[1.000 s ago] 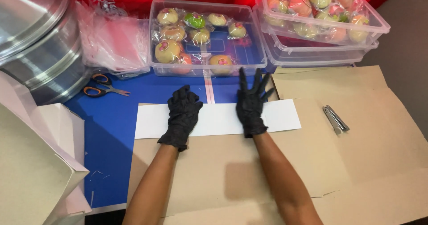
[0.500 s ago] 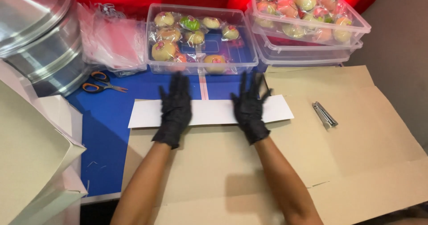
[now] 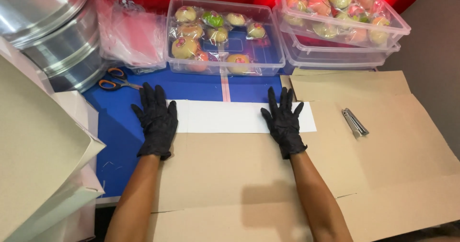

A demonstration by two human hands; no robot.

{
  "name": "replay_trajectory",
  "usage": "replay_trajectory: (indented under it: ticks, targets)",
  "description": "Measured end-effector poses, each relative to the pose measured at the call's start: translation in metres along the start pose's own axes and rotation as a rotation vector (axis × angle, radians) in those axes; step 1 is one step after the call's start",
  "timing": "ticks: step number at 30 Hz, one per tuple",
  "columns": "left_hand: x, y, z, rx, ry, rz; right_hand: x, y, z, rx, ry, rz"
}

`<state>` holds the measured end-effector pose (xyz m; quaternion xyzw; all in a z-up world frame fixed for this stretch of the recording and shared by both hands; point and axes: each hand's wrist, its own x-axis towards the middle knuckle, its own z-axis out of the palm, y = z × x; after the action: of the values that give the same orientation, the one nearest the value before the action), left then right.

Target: Assembling a cardboard pastry box by folding and tucking the flaps and then stapling the corners.

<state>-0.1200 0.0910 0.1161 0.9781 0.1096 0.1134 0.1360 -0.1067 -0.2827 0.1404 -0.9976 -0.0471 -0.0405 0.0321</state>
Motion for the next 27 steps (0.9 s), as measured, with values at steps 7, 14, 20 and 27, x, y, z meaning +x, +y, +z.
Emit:
replay_trajectory:
  ticks: [7, 14, 20, 27]
  targets:
    - [0.006, -0.028, 0.053, -0.161, 0.287, -0.023, -0.023, -0.1, -0.033, 0.104, -0.237, -0.474]
    - [0.02, -0.065, 0.044, -0.377, 0.323, -0.136, 0.006, -0.115, -0.05, -0.019, -0.312, -0.435]
    - [-0.01, -0.051, -0.058, -1.497, -0.312, -0.305, 0.029, -0.113, -0.136, 0.432, -0.307, -0.116]
    - [0.021, -0.025, 0.042, -0.641, -0.295, -0.298, 0.051, -0.058, -0.119, 0.349, -0.204, -0.116]
